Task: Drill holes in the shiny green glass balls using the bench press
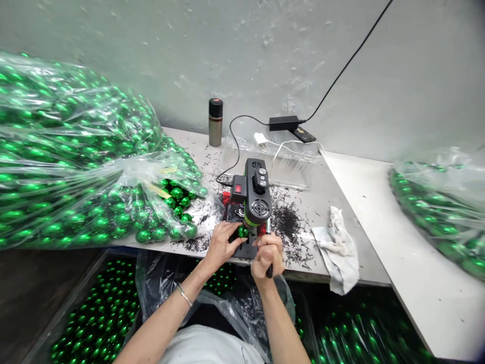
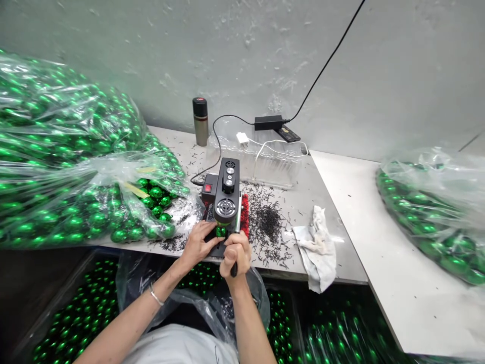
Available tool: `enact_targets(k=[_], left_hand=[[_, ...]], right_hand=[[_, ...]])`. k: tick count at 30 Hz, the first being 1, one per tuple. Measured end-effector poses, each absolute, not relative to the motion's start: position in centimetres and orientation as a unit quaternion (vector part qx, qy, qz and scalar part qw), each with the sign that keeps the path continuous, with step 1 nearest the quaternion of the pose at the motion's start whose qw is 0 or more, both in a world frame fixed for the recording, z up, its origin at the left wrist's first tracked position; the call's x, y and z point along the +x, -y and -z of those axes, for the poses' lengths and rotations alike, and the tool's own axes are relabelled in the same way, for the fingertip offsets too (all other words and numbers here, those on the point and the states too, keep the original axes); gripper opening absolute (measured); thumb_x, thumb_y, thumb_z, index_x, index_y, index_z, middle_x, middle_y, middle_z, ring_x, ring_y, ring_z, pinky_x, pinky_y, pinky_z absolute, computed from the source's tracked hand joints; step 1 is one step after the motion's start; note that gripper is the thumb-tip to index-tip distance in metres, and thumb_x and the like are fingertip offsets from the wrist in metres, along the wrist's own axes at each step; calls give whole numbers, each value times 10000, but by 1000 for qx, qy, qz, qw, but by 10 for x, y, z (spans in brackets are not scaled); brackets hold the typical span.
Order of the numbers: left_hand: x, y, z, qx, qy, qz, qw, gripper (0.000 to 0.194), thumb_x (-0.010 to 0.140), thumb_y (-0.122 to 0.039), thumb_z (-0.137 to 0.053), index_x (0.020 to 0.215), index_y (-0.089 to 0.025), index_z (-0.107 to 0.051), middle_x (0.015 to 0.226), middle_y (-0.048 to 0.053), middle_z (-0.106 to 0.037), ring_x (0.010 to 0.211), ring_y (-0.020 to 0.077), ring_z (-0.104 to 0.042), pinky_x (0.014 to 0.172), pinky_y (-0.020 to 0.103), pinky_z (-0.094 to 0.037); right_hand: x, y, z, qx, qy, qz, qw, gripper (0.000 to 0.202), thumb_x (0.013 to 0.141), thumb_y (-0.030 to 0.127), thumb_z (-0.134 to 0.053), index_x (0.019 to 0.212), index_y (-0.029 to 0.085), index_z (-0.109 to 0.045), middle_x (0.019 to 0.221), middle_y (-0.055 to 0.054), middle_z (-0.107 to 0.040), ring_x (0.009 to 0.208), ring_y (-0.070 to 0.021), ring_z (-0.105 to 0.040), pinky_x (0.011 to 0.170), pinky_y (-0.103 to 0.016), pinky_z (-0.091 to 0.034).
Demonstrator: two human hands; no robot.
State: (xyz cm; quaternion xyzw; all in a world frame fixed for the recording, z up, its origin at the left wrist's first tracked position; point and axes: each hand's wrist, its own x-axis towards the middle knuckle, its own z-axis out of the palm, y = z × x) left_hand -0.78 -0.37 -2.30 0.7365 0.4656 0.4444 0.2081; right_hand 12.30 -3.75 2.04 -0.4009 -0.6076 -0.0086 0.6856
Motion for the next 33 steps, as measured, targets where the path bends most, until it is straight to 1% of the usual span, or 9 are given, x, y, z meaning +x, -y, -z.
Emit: enact_targets(k=[3,7,13,17,20,24,25,29,33], left_hand=[[-7,4,22,736,-468,-443,207,322,894,-347,-711,1181,-202,-709,1048,115,-763,972,271,-673,942,474,-522],[-7,4,21,739,-462,-446,203,321,901,-357,-702,1181,-200,-704,1043,116,-762,976,273,-671,925,464,-528],[-9,3,21,742,-452,-449,208,325,906,-352,-693,1191,-195,-699,1066,125,-758,1004,277,-674,930,468,-533],[-9,3,23,743,-451,-448,209,323,909,-358,-688,1187,-194,-705,1064,125,-758,1008,279,-678,926,471,-540],[-8,0,25,743,-446,-454,208,331,907,-362,-694,1183,-179,-704,1068,132,-756,1009,281,-679,918,462,-544],[-8,1,24,734,-453,-464,201,334,913,-372,-688,1184,-177,-696,1072,128,-751,1005,279,-678,914,460,-545],[-9,4,23,731,-454,-470,197,337,921,-377,-677,1192,-177,-690,1076,128,-748,1008,278,-677,917,461,-544],[-19,40,21,763,-424,-454,177,399,957,-412,-626,1288,-190,-636,1125,131,-731,1042,269,-670,927,450,-539],[-32,70,21,816,-400,-401,119,576,919,-527,-643,1382,-194,-563,1211,147,-702,1122,289,-642,954,463,-522]], right_hand=[[123,36,-15,-401,602,13,690,316,985,230,-361,683,224,-454,727,20,-527,616,-135,-577,826,-436,-517],[123,34,-11,-385,602,20,699,325,991,245,-363,678,220,-449,733,21,-523,612,-129,-583,849,-439,-532],[124,31,-10,-381,611,36,693,333,1001,224,-337,681,217,-430,748,29,-515,649,-119,-606,937,-443,-501],[129,31,-11,-370,658,60,653,297,993,208,-354,711,219,-446,751,25,-526,676,-121,-605,864,-396,-517],[130,31,-22,-365,654,58,659,303,986,189,-361,692,219,-425,723,28,-517,657,-118,-572,807,-370,-506],[129,34,-56,-387,624,8,679,323,976,157,-388,661,216,-427,683,20,-493,622,-117,-504,614,-292,-414],[130,35,-66,-401,622,-14,673,319,976,157,-397,665,217,-439,686,14,-496,632,-123,-507,595,-290,-399],[130,40,-90,-427,624,-53,653,306,974,152,-437,675,215,-459,683,11,-499,651,-126,-511,600,-290,-395],[129,42,-81,-411,621,-41,666,327,968,130,-438,652,212,-455,674,11,-498,642,-125,-507,590,-288,-396]])
